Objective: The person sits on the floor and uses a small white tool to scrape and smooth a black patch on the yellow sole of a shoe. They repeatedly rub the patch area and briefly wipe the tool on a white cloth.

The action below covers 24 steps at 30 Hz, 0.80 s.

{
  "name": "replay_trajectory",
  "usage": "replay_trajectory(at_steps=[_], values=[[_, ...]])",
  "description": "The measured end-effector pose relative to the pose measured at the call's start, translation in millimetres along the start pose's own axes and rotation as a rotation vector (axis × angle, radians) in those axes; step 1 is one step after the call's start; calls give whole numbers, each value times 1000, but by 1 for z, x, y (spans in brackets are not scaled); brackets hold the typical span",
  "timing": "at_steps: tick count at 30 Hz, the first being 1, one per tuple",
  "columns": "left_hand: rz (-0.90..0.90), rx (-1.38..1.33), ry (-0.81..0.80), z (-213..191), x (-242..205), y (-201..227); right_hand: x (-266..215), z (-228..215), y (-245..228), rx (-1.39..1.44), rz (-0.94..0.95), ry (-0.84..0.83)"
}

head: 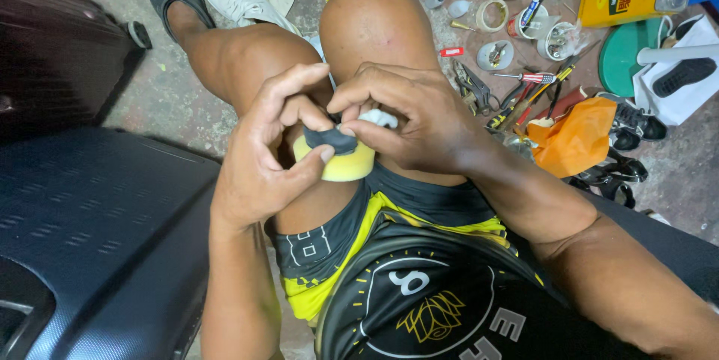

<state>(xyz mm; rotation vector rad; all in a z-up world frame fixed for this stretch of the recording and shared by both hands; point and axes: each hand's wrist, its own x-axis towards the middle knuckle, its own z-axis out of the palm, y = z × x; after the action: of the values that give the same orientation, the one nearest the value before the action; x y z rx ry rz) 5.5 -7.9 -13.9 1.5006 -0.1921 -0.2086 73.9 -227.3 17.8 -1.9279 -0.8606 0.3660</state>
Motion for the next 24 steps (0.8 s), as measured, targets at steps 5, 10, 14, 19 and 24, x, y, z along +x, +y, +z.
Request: replay_trajectory(at_steps=[5, 10, 14, 19, 24], values=[[36, -40, -32, -4, -5, -14, -2, 1, 1, 248, 134, 5], [-6, -281, 2, -5, -11, -25, 5, 11, 2, 114, -56, -2], [25, -518, 61, -4, -19, -36, 8, 11, 4, -49, -98, 8], [78, -526, 84, -6, -24, -46, 9, 10, 3, 243, -7, -20], [80, -582, 128, -6, -26, -50, 15, 20, 5, 116, -118, -5]])
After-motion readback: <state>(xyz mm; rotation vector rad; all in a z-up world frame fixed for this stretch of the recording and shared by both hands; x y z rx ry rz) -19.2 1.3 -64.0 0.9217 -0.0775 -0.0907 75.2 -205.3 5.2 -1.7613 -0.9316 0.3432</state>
